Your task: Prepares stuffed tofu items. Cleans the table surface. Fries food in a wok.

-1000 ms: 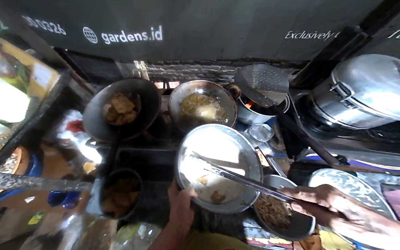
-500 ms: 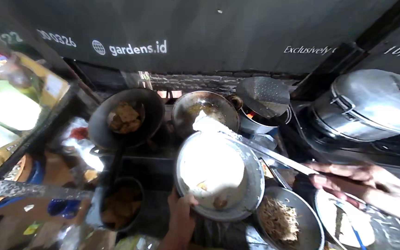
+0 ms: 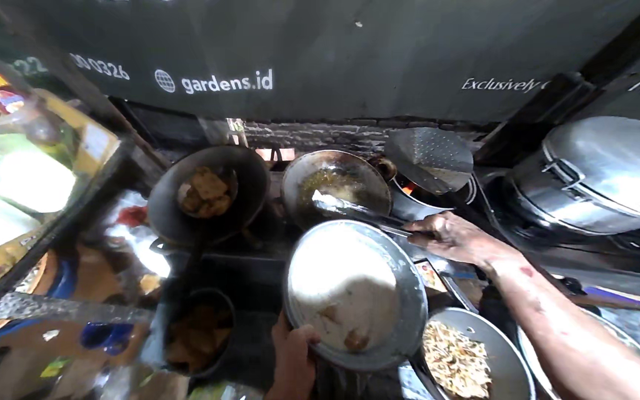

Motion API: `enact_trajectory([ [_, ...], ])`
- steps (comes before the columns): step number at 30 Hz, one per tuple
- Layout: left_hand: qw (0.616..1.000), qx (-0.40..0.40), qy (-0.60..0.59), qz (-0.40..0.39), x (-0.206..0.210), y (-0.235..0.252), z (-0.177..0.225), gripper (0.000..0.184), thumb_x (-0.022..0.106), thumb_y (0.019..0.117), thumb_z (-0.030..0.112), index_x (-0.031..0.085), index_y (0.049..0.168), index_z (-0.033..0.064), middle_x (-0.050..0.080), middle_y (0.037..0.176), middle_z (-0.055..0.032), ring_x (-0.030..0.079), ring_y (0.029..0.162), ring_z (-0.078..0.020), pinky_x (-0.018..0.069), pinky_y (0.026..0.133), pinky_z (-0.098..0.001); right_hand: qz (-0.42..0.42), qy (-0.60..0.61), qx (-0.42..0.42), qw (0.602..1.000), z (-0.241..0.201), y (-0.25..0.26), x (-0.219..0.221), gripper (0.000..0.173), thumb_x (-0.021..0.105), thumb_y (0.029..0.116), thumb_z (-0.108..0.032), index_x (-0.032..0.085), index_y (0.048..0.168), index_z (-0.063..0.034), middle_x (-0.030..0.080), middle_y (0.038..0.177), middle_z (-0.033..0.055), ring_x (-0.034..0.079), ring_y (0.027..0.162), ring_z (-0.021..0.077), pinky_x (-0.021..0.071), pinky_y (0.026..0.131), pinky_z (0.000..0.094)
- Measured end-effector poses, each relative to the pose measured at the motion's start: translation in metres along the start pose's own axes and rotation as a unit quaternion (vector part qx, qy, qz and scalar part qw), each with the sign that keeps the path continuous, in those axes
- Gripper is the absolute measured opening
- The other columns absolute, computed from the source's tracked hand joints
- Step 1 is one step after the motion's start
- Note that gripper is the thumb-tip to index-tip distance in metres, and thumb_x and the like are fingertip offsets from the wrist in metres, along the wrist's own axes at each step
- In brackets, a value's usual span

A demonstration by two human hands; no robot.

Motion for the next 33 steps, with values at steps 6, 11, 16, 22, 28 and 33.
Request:
enact_trajectory([
  [6, 1.0, 0.003, -0.016, -0.004, -0.002, 0.002, -0.004, 0.069, 0.056, 0.0631, -0.021, 0.055, 0.129, -0.0045, 0.069, 0.105, -0.0165, 0.071, 0.085, -0.0198, 0.0612, 0.068, -0.0347, 0.077, 0.038, -0.034, 0.996, 0.004, -0.021, -0.02, 0.026, 0.062, 0.0937, -0.008, 0.075, 0.114, 0.0029, 0.072, 0.097, 0.0237, 0.069, 0.091, 0.0364, 0.0511, 0.085, 0.0578],
  [11, 1.0, 0.007, -0.012, -0.015, -0.002, 0.003, -0.004, 0.064, 0.057, 0.0661, -0.02, 0.057, 0.128, -0.0035, 0.07, 0.103, -0.0149, 0.071, 0.083, -0.0184, 0.0611, 0.067, -0.0337, 0.098, 0.059, -0.081, 0.99, 0.015, -0.101, -0.052, 0.037, 0.056, 0.0933, -0.023, 0.074, 0.114, 0.0017, 0.073, 0.09, 0.0111, 0.062, 0.07, 0.008, 0.0534, 0.066, 0.0295],
  [16, 1.0, 0.012, 0.013, -0.008, 0.001, 0.002, -0.001, 0.064, 0.058, 0.0664, -0.021, 0.056, 0.129, -0.0049, 0.068, 0.106, -0.0162, 0.07, 0.087, -0.0185, 0.0602, 0.07, -0.0337, -0.029, 0.035, -0.12, 0.992, -0.019, -0.174, -0.054, 0.032, 0.058, 0.095, -0.01, 0.07, 0.112, 0.0149, 0.07, 0.095, 0.0288, 0.067, 0.082, 0.0322, 0.0559, 0.077, 0.0445],
  [22, 0.999, 0.027, 0.023, -0.022, 0.004, 0.001, -0.002, 0.066, 0.059, 0.0651, -0.018, 0.056, 0.13, -0.0047, 0.069, 0.105, -0.0163, 0.071, 0.088, -0.0198, 0.0615, 0.071, -0.0359, -0.159, -0.04, -0.059, 0.985, -0.051, -0.196, -0.026, 0.026, 0.066, 0.0972, -0.011, 0.075, 0.119, -0.0012, 0.063, 0.096, 0.0326, 0.063, 0.078, 0.0496, 0.0491, 0.065, 0.0639],
  [28, 0.999, 0.033, 0.016, -0.02, 0.008, -0.002, -0.002, 0.063, 0.059, 0.0617, -0.017, 0.059, 0.123, -0.005, 0.069, 0.098, -0.0146, 0.071, 0.083, -0.0177, 0.0606, 0.067, -0.0334, -0.134, -0.123, -0.071, 0.981, -0.059, -0.199, -0.013, 0.024, 0.064, 0.097, -0.009, 0.075, 0.118, -0.0033, 0.065, 0.093, 0.0287, 0.065, 0.078, 0.0494, 0.0504, 0.062, 0.0622],
  [33, 1.0, 0.022, 0.003, -0.022, 0.01, -0.004, -0.006, 0.066, 0.059, 0.0605, -0.018, 0.058, 0.125, -0.0047, 0.069, 0.102, -0.0166, 0.071, 0.085, -0.0199, 0.0613, 0.068, -0.0353, -0.096, -0.114, -0.089, 0.985, -0.055, -0.194, -0.019, 0.025, 0.062, 0.0959, -0.004, 0.074, 0.117, 0.0005, 0.066, 0.09, 0.0275, 0.066, 0.075, 0.0478, 0.0506, 0.06, 0.0612],
])
Point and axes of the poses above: each hand's wrist, its own y-axis towards the middle knuckle, its own x-axis out of the palm, z = x × y, the point moved 9 cm from there along y, towards the middle knuckle
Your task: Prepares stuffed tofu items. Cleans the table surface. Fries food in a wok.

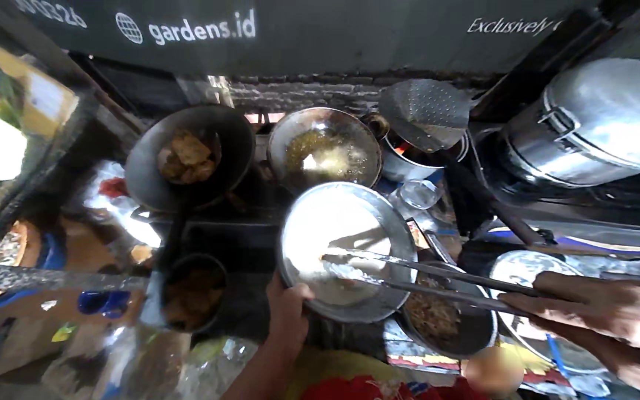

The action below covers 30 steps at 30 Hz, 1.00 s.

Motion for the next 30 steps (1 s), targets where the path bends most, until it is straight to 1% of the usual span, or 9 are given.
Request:
enact_trajectory([
  [5, 1.0, 0.0, 0.002, -0.001, 0.002, -0.001, 0.0, 0.065, 0.059, 0.0595, -0.019, 0.059, 0.123, -0.004, 0.069, 0.1, -0.016, 0.071, 0.085, -0.0197, 0.0609, 0.067, -0.0347, 0.058, 0.03, 0.006, 0.998, 0.019, 0.006, -0.002, 0.027, 0.062, 0.0944, -0.007, 0.076, 0.118, -0.0027, 0.068, 0.094, 0.0255, 0.068, 0.076, 0.0451, 0.0518, 0.062, 0.0621],
  [7, 1.0, 0.008, 0.009, -0.008, 0.002, 0.0, -0.001, 0.065, 0.059, 0.0598, -0.017, 0.059, 0.124, -0.0038, 0.07, 0.101, -0.0153, 0.072, 0.085, -0.0189, 0.0613, 0.068, -0.0343, 0.102, 0.032, 0.004, 0.994, 0.031, 0.008, -0.004, 0.029, 0.061, 0.093, -0.008, 0.075, 0.117, -0.0008, 0.069, 0.094, 0.0245, 0.068, 0.076, 0.0434, 0.0528, 0.062, 0.0605],
  [9, 1.0, 0.013, 0.014, -0.009, 0.002, 0.0, -0.002, 0.064, 0.06, 0.0598, -0.016, 0.059, 0.123, -0.0039, 0.07, 0.099, -0.0146, 0.072, 0.084, -0.0181, 0.0614, 0.067, -0.0338, 0.119, 0.032, 0.024, 0.992, 0.039, 0.007, -0.006, 0.029, 0.06, 0.0934, -0.007, 0.074, 0.118, 0.0017, 0.07, 0.097, 0.0255, 0.069, 0.078, 0.0443, 0.0537, 0.065, 0.0615],
  [12, 1.0, 0.013, 0.017, -0.006, 0.0, 0.001, -0.004, 0.063, 0.059, 0.06, -0.016, 0.059, 0.122, -0.0048, 0.069, 0.099, -0.0148, 0.071, 0.084, -0.0184, 0.0607, 0.068, -0.0341, 0.095, 0.05, 0.049, 0.993, 0.035, -0.002, -0.011, 0.028, 0.061, 0.0948, -0.002, 0.072, 0.119, 0.0066, 0.069, 0.098, 0.0296, 0.068, 0.08, 0.0476, 0.0524, 0.069, 0.064],
  [14, 1.0, 0.014, 0.014, -0.005, 0.0, 0.001, -0.004, 0.063, 0.059, 0.0603, -0.016, 0.059, 0.122, -0.0054, 0.069, 0.1, -0.0155, 0.071, 0.084, -0.0189, 0.0609, 0.069, -0.0342, 0.075, 0.063, 0.053, 0.994, 0.027, -0.008, -0.01, 0.027, 0.062, 0.0955, -0.001, 0.072, 0.119, 0.007, 0.069, 0.101, 0.0318, 0.068, 0.082, 0.0494, 0.0528, 0.07, 0.0653],
  [19, 1.0, 0.013, 0.014, -0.005, 0.001, -0.001, -0.005, 0.063, 0.059, 0.0588, -0.015, 0.059, 0.121, -0.0048, 0.07, 0.098, -0.0148, 0.072, 0.083, -0.019, 0.0613, 0.068, -0.0345, 0.03, 0.044, 0.038, 0.998, 0.013, -0.01, 0.008, 0.025, 0.066, 0.0955, -0.01, 0.076, 0.116, -0.0028, 0.065, 0.097, 0.0301, 0.065, 0.079, 0.0482, 0.0503, 0.061, 0.062],
  [22, 1.0, 0.015, 0.018, -0.007, 0.001, -0.001, -0.005, 0.067, 0.059, 0.0578, -0.015, 0.058, 0.124, -0.0048, 0.07, 0.1, -0.0154, 0.072, 0.085, -0.0193, 0.0611, 0.069, -0.0347, 0.026, 0.016, 0.061, 0.998, 0.015, -0.009, 0.016, 0.024, 0.067, 0.0941, -0.013, 0.078, 0.115, -0.0089, 0.064, 0.099, 0.0299, 0.065, 0.083, 0.0494, 0.05, 0.062, 0.0624],
  [27, 1.0, 0.013, 0.017, -0.003, 0.001, -0.002, -0.005, 0.067, 0.06, 0.0578, -0.015, 0.059, 0.124, -0.0047, 0.07, 0.102, -0.0161, 0.072, 0.086, -0.0198, 0.0612, 0.07, -0.0351, 0.062, 0.024, 0.08, 0.995, 0.031, -0.02, 0.011, 0.024, 0.066, 0.0939, -0.006, 0.076, 0.114, -0.0008, 0.064, 0.098, 0.0321, 0.064, 0.081, 0.0503, 0.05, 0.064, 0.0635],
  [30, 1.0, 0.017, 0.014, -0.003, 0.001, -0.001, -0.005, 0.067, 0.06, 0.0572, -0.015, 0.059, 0.124, -0.0052, 0.07, 0.102, -0.0163, 0.072, 0.086, -0.0198, 0.0612, 0.07, -0.0352, 0.081, 0.014, 0.11, 0.991, 0.037, -0.026, 0.009, 0.023, 0.063, 0.0968, -0.007, 0.075, 0.115, 0.0023, 0.065, 0.099, 0.033, 0.065, 0.083, 0.0518, 0.0505, 0.066, 0.0647],
])
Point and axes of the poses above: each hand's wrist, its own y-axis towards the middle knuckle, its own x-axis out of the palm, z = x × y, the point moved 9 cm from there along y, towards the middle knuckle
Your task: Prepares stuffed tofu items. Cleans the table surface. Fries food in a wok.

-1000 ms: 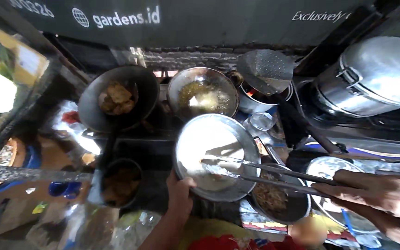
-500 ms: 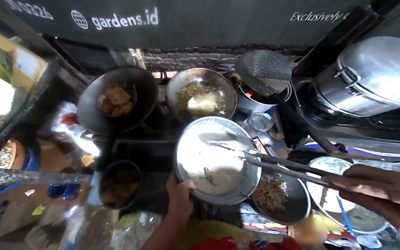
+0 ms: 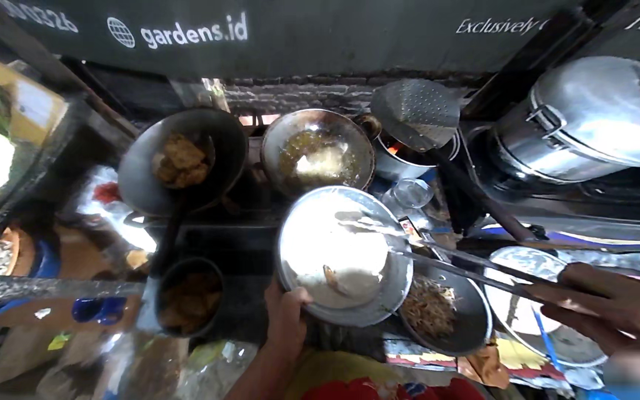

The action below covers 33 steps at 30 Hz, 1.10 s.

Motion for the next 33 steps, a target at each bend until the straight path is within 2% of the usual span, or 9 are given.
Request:
enact_trajectory([
  [3, 1.0, -0.002, 0.005, 0.002, -0.001, -0.001, 0.001, 0.066, 0.06, 0.0582, -0.015, 0.059, 0.123, -0.0047, 0.07, 0.101, -0.0157, 0.071, 0.086, -0.0193, 0.0608, 0.069, -0.0348, 0.008, 0.008, -0.01, 1.0, -0.009, -0.004, -0.005, 0.025, 0.061, 0.0976, -0.006, 0.073, 0.117, 0.0052, 0.066, 0.097, 0.0338, 0.066, 0.081, 0.0524, 0.0507, 0.066, 0.0648],
  [6, 1.0, -0.001, 0.007, -0.001, 0.0, -0.001, 0.0, 0.066, 0.06, 0.0582, -0.015, 0.06, 0.123, -0.0047, 0.07, 0.101, -0.0158, 0.071, 0.086, -0.0198, 0.061, 0.069, -0.0352, -0.006, 0.028, -0.032, 0.999, -0.022, -0.005, 0.001, 0.025, 0.061, 0.0986, -0.006, 0.073, 0.118, 0.0039, 0.067, 0.097, 0.0319, 0.067, 0.077, 0.049, 0.0519, 0.064, 0.0625],
  [10, 1.0, -0.002, 0.004, -0.002, 0.001, 0.0, 0.001, 0.066, 0.06, 0.0577, -0.016, 0.059, 0.123, -0.0048, 0.07, 0.1, -0.0157, 0.071, 0.085, -0.0196, 0.0609, 0.069, -0.0349, 0.011, -0.005, -0.006, 1.0, -0.012, 0.0, 0.018, 0.025, 0.061, 0.0968, -0.007, 0.074, 0.118, 0.0007, 0.068, 0.094, 0.0278, 0.067, 0.074, 0.0478, 0.0509, 0.06, 0.0635],
  [15, 1.0, 0.001, 0.004, -0.013, 0.004, -0.002, 0.002, 0.065, 0.06, 0.06, -0.016, 0.059, 0.124, -0.0054, 0.07, 0.101, -0.016, 0.072, 0.085, -0.0195, 0.0614, 0.069, -0.035, 0.009, 0.019, 0.006, 1.0, -0.014, -0.007, 0.007, 0.025, 0.062, 0.0985, -0.011, 0.074, 0.116, 0.0023, 0.065, 0.098, 0.0327, 0.065, 0.076, 0.0497, 0.0506, 0.061, 0.063],
  [18, 1.0, 0.01, 0.009, -0.013, 0.007, -0.002, 0.004, 0.064, 0.059, 0.0598, -0.015, 0.059, 0.123, -0.0055, 0.07, 0.1, -0.0148, 0.071, 0.086, -0.0181, 0.0609, 0.07, -0.0336, -0.031, 0.011, 0.019, 0.999, -0.024, -0.009, 0.01, 0.026, 0.065, 0.0975, -0.015, 0.076, 0.117, -0.0031, 0.063, 0.1, 0.0339, 0.064, 0.077, 0.0497, 0.0503, 0.061, 0.0618],
  [22, 1.0, 0.008, 0.006, -0.011, 0.007, -0.002, 0.004, 0.064, 0.06, 0.0587, -0.015, 0.06, 0.122, -0.0052, 0.071, 0.099, -0.0147, 0.072, 0.084, -0.0181, 0.061, 0.069, -0.0338, -0.051, 0.0, 0.06, 0.997, -0.022, -0.008, 0.022, 0.027, 0.066, 0.0968, -0.018, 0.077, 0.119, -0.0075, 0.063, 0.103, 0.0343, 0.065, 0.079, 0.0512, 0.0504, 0.064, 0.0646],
  [27, 1.0, 0.008, 0.014, -0.011, 0.005, -0.003, 0.003, 0.062, 0.06, 0.0595, -0.015, 0.06, 0.121, -0.0051, 0.07, 0.098, -0.0142, 0.071, 0.084, -0.0175, 0.0607, 0.068, -0.0332, -0.041, -0.002, 0.065, 0.997, -0.011, -0.012, 0.027, 0.026, 0.063, 0.0987, -0.016, 0.075, 0.119, -0.0036, 0.063, 0.099, 0.0341, 0.064, 0.077, 0.0517, 0.0499, 0.062, 0.064],
  [33, 1.0, 0.007, 0.012, -0.008, 0.003, -0.002, 0.001, 0.06, 0.06, 0.059, -0.016, 0.061, 0.118, -0.0046, 0.071, 0.097, -0.0142, 0.072, 0.082, -0.0181, 0.0609, 0.067, -0.0335, 0.013, -0.008, 0.04, 0.999, -0.01, -0.016, 0.021, 0.027, 0.06, 0.1007, -0.014, 0.074, 0.115, 0.0028, 0.067, 0.094, 0.0311, 0.067, 0.075, 0.0494, 0.0518, 0.062, 0.0624],
])
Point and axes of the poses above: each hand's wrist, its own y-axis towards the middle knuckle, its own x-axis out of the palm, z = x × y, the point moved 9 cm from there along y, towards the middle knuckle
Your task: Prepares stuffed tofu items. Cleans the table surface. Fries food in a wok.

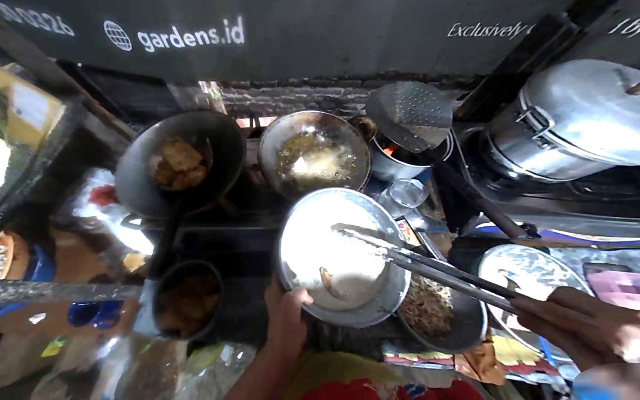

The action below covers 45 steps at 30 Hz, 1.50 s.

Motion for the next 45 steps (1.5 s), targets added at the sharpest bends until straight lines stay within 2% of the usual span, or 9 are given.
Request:
enact_trajectory([
  [6, 1.0, 0.0, -0.005, 0.002, -0.001, 0.0, 0.0, 0.06, 0.059, 0.0589, -0.015, 0.061, 0.118, -0.0046, 0.071, 0.095, -0.0138, 0.072, 0.08, -0.0176, 0.061, 0.065, -0.0334, -0.01, 0.039, 0.02, 0.999, 0.006, -0.004, 0.001, 0.025, 0.064, 0.0983, -0.015, 0.076, 0.111, 0.0026, 0.065, 0.09, 0.0324, 0.064, 0.074, 0.0495, 0.0499, 0.062, 0.0623],
  [10, 1.0, 0.007, 0.0, -0.003, -0.001, -0.001, 0.0, 0.065, 0.059, 0.0575, -0.015, 0.06, 0.122, -0.0053, 0.07, 0.101, -0.0152, 0.071, 0.086, -0.0188, 0.0608, 0.07, -0.0343, -0.039, 0.081, 0.029, 0.996, 0.005, -0.005, 0.004, 0.027, 0.068, 0.0955, -0.019, 0.077, 0.111, 0.0006, 0.064, 0.093, 0.0334, 0.063, 0.076, 0.0497, 0.0494, 0.064, 0.0637],
  [18, 1.0, 0.012, 0.005, -0.005, -0.002, -0.002, 0.001, 0.066, 0.059, 0.0568, -0.015, 0.06, 0.122, -0.0052, 0.071, 0.1, -0.0148, 0.072, 0.086, -0.0179, 0.0609, 0.07, -0.0335, -0.064, 0.072, -0.005, 0.995, 0.006, 0.005, 0.016, 0.032, 0.065, 0.0964, -0.018, 0.073, 0.125, -0.0047, 0.066, 0.09, 0.0292, 0.065, 0.075, 0.0475, 0.0511, 0.064, 0.0632],
  [23, 1.0, 0.004, 0.004, -0.007, -0.002, -0.003, 0.0, 0.065, 0.06, 0.0582, -0.014, 0.06, 0.123, -0.0047, 0.07, 0.101, -0.0149, 0.072, 0.086, -0.0184, 0.0609, 0.07, -0.0341, -0.055, 0.041, -0.026, 0.997, 0.001, 0.012, 0.029, 0.039, 0.061, 0.0964, -0.011, 0.069, 0.134, -0.0113, 0.069, 0.098, 0.0289, 0.068, 0.077, 0.0499, 0.0517, 0.064, 0.0668],
  [28, 1.0, -0.001, 0.004, -0.002, -0.004, -0.002, -0.002, 0.065, 0.059, 0.0592, -0.015, 0.06, 0.124, -0.0048, 0.071, 0.1, -0.0144, 0.072, 0.085, -0.0181, 0.061, 0.069, -0.034, 0.019, 0.068, -0.066, 0.995, 0.005, 0.014, 0.032, 0.039, 0.059, 0.091, -0.009, 0.073, 0.127, -0.0051, 0.071, 0.087, 0.0234, 0.068, 0.07, 0.0444, 0.0525, 0.061, 0.062],
  [31, 1.0, 0.001, 0.006, -0.001, -0.004, -0.003, 0.001, 0.063, 0.059, 0.06, -0.015, 0.06, 0.122, -0.0045, 0.071, 0.099, -0.0143, 0.072, 0.084, -0.0175, 0.061, 0.069, -0.0338, 0.006, 0.104, -0.072, 0.992, 0.005, 0.011, 0.023, 0.037, 0.059, 0.0937, -0.006, 0.071, 0.129, -0.002, 0.071, 0.089, 0.026, 0.068, 0.074, 0.0447, 0.053, 0.066, 0.0612],
  [37, 1.0, 0.006, 0.005, 0.005, -0.005, -0.002, 0.005, 0.062, 0.06, 0.0589, -0.015, 0.061, 0.12, -0.0045, 0.07, 0.099, -0.0152, 0.071, 0.085, -0.0186, 0.0605, 0.069, -0.0344, 0.018, 0.13, -0.07, 0.989, -0.003, 0.007, 0.003, 0.034, 0.059, 0.0957, -0.005, 0.07, 0.127, 0.0037, 0.07, 0.087, 0.0275, 0.066, 0.069, 0.0414, 0.0534, 0.065, 0.0539],
  [40, 1.0, -0.002, -0.004, 0.003, -0.005, -0.002, 0.005, 0.067, 0.06, 0.0611, -0.016, 0.058, 0.127, -0.0048, 0.069, 0.105, -0.0163, 0.071, 0.09, -0.0194, 0.0608, 0.072, -0.0351, 0.02, 0.137, -0.064, 0.988, -0.004, 0.008, 0.0, 0.035, 0.06, 0.0953, -0.004, 0.069, 0.128, 0.0041, 0.07, 0.088, 0.0286, 0.066, 0.071, 0.0427, 0.0539, 0.066, 0.0555],
  [45, 1.0, -0.01, -0.008, 0.012, -0.008, -0.001, 0.003, 0.064, 0.059, 0.0598, -0.017, 0.06, 0.123, -0.0049, 0.07, 0.1, -0.0152, 0.071, 0.084, -0.0193, 0.0604, 0.068, -0.0349, 0.042, 0.156, -0.078, 0.984, -0.002, 0.011, 0.012, 0.034, 0.06, 0.0947, -0.005, 0.07, 0.125, 0.0051, 0.072, 0.093, 0.0297, 0.069, 0.076, 0.0449, 0.0555, 0.072, 0.0585],
])
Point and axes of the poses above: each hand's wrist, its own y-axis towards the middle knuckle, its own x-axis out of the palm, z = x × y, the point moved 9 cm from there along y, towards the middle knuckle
